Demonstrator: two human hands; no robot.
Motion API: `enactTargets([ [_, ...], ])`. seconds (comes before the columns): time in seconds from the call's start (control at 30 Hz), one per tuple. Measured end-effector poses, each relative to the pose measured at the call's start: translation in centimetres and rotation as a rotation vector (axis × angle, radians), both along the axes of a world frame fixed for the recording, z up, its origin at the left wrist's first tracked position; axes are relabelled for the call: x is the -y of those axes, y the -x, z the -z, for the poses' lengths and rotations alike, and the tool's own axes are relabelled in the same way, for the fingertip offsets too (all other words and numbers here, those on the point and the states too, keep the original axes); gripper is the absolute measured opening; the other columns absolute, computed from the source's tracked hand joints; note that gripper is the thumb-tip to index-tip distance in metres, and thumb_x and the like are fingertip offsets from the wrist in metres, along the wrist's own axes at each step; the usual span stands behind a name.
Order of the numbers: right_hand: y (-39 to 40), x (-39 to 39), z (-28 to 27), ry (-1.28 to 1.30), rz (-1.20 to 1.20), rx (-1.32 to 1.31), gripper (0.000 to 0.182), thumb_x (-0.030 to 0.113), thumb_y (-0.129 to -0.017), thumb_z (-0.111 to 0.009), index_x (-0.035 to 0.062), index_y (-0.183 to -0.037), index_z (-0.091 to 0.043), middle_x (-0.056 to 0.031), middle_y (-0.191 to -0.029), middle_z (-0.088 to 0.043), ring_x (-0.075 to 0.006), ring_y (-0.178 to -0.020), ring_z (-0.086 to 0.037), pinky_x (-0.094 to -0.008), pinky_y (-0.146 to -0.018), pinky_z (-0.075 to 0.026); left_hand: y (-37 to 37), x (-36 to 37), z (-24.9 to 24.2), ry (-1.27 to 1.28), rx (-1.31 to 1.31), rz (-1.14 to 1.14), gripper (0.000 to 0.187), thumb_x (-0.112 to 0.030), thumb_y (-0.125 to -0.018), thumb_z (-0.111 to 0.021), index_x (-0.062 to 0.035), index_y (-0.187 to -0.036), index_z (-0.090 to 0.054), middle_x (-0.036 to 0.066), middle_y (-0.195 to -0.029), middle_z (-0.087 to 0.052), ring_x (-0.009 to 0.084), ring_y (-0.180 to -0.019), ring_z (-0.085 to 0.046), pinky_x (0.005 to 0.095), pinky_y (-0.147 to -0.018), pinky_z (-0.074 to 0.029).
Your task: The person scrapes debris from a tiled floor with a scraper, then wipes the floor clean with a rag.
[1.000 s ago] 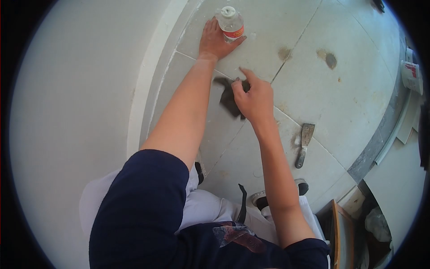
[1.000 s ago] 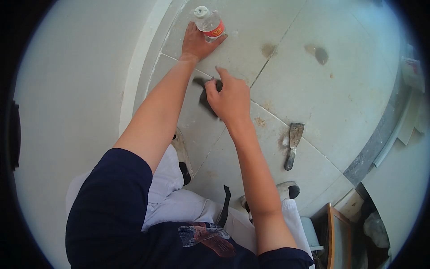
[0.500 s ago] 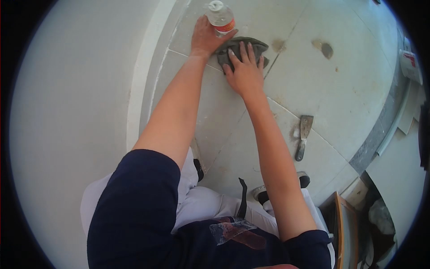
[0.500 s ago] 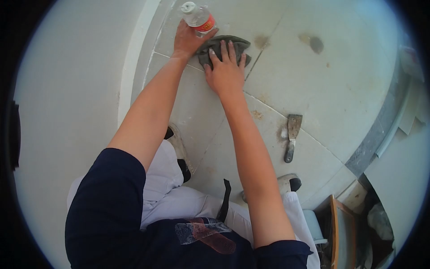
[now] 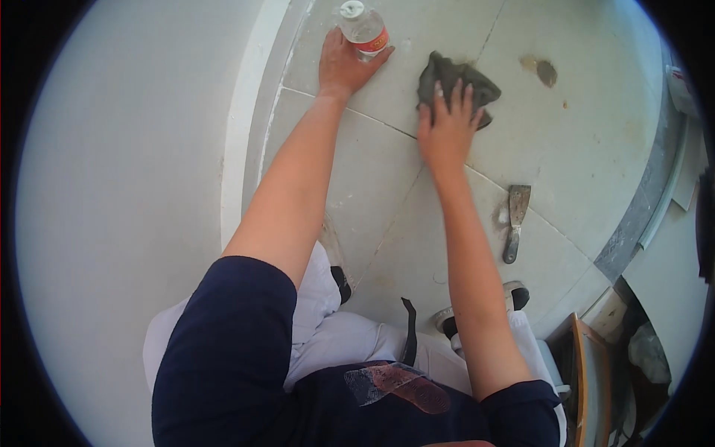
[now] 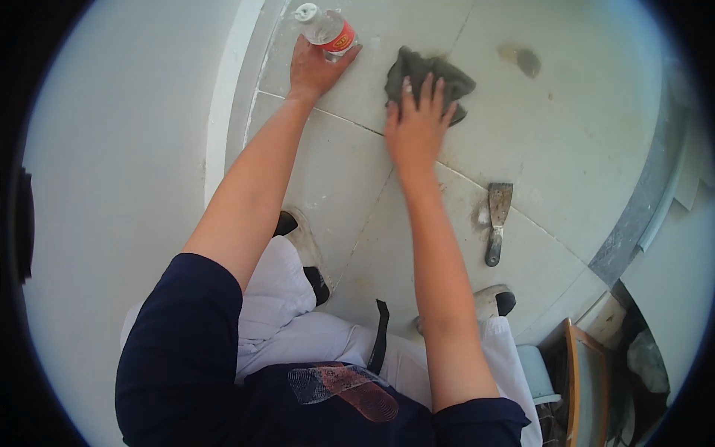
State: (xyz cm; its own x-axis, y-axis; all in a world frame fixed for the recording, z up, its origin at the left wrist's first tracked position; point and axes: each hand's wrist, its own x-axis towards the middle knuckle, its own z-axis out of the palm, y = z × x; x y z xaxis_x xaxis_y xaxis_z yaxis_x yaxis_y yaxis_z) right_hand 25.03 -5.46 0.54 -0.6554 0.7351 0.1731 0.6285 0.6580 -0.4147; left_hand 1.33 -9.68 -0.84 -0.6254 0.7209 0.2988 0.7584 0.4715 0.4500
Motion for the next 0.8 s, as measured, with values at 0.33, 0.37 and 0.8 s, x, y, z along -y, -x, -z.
enactTargets([
  [0.33, -1.4, -3.1, 0.6, -0.050, -0.042, -0.107, 0.041, 0.030, -0.092, -0.075, 0.0151, -0.130, -0.071, -0.0127, -0.157, -0.052, -0.0349, -0.150, -0.042, -0.0634, -0.122, -0.028, -0.1, -0.1, -0.4, 0.000, -0.028, -0.016, 0.070, -0.056, -0.079, -0.085, -0.0082, -0.125, -0.065, 0.013, -0.119, -0.064, 0.0358, -0.119, -0.058, 0.0470, -0.103, -0.049],
  [0.37, -1.1, -3.7, 0.8, -0.030, 0.005, -0.124, 0.037, 0.029, -0.093, -0.074, 0.0133, -0.127, -0.072, -0.0129, -0.154, -0.056, -0.0345, -0.148, -0.044, -0.0633, -0.121, -0.028, -0.1, -0.1, -0.1, -0.013, -0.011, -0.016, 0.070, -0.056, -0.079, -0.085, -0.0082, -0.126, -0.065, 0.013, -0.118, -0.063, 0.0357, -0.119, -0.059, 0.0471, -0.103, -0.050],
  [0.8, -9.6, -10.3, 2.2, -0.009, 0.230, -0.321, 0.037, 0.023, -0.085, -0.083, 0.0056, -0.114, -0.069, -0.0128, -0.119, -0.071, -0.0332, -0.114, -0.064, -0.0485, -0.100, -0.044, 0.2, 0.0, 0.1, -0.094, 0.081, -0.098, 0.082, -0.055, -0.073, -0.090, -0.0095, -0.134, -0.060, 0.013, -0.139, -0.062, 0.0338, -0.135, -0.056, 0.0465, -0.111, -0.049],
])
